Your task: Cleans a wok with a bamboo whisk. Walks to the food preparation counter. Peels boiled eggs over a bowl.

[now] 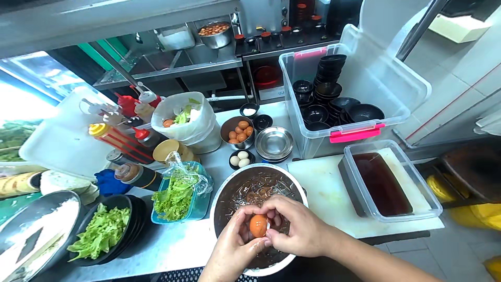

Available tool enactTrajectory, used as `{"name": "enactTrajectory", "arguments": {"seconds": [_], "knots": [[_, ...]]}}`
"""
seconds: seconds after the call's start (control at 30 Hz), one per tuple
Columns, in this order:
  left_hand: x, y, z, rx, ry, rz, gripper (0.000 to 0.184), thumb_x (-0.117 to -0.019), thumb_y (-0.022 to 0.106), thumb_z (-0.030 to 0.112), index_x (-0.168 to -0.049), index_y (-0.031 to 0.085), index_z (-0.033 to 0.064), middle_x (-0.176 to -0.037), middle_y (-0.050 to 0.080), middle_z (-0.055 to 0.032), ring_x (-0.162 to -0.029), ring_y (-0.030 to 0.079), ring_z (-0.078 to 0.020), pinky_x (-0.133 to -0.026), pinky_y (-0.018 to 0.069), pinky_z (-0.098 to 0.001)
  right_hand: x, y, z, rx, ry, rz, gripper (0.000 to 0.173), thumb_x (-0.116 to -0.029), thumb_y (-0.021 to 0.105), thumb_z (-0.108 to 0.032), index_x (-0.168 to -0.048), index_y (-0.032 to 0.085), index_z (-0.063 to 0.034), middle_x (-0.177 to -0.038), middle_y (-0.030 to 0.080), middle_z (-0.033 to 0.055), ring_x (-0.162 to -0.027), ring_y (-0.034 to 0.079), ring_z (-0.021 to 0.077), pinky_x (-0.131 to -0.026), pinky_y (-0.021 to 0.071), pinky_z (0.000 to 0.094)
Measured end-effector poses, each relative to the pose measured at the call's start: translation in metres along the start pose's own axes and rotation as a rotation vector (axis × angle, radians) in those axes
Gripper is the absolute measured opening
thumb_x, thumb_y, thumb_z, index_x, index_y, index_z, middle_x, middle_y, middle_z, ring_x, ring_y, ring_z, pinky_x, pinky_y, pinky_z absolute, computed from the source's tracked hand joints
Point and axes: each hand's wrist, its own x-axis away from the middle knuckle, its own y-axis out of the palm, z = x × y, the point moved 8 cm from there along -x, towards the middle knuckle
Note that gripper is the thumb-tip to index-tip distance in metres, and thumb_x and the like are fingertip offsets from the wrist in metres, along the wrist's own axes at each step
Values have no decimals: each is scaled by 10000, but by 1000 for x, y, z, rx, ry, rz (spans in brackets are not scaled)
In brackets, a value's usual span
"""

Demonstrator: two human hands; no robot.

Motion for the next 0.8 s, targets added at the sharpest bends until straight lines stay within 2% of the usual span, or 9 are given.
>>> {"name": "enactTrajectory", "arguments": {"seconds": [0.3,0.43,0.53,0.63,0.73,0.8], "knots": [[-1,2,1,100,22,-82,546,-857,821,104,-1323,542,49,-1204,671,-143,-1008,713,-226,-887,621,-346,1,-3,-1,-76,-33,13,350,-918,726,-202,-1216,631,-45,-1010,631,66,-870,581,86,-763,503,203],[-2,-3,1,80,18,-35,544,-856,826,136,-1319,547,67,-1183,681,-115,-972,719,-197,-850,629,-324,5,-3,-3,-63,-80,45,252,-939,668,-117,-1176,629,-40,-891,623,51,-785,592,88,-709,524,216],[-3,-7,2,130,50,-28,550,-862,824,150,-1329,544,67,-1230,671,-138,-1019,712,-222,-885,619,-340,7,-2,-5,-50,-102,52,224,-940,657,-116,-1153,640,-49,-871,619,43,-763,581,83,-694,515,210],[-3,-11,4,230,89,-27,516,-894,790,151,-1347,559,65,-1331,604,-186,-1107,676,-280,-933,602,-398,9,-6,-3,-39,-100,61,164,-967,654,-184,-1068,667,-56,-889,620,52,-783,575,84,-685,494,205],[-2,-17,2,325,59,-3,541,-905,782,162,-1393,567,68,-1292,616,-205,-1062,694,-314,-877,629,-442,8,-11,-1,-22,-50,139,209,-1002,639,-271,-968,705,-76,-912,626,35,-816,582,69,-695,495,202],[-2,-17,1,315,35,4,607,-918,775,203,-1449,527,44,-1291,619,-227,-1061,694,-325,-876,630,-440,6,-13,1,-35,13,166,253,-1006,656,-328,-1032,709,-83,-992,646,39,-848,599,66,-728,522,216]]}}
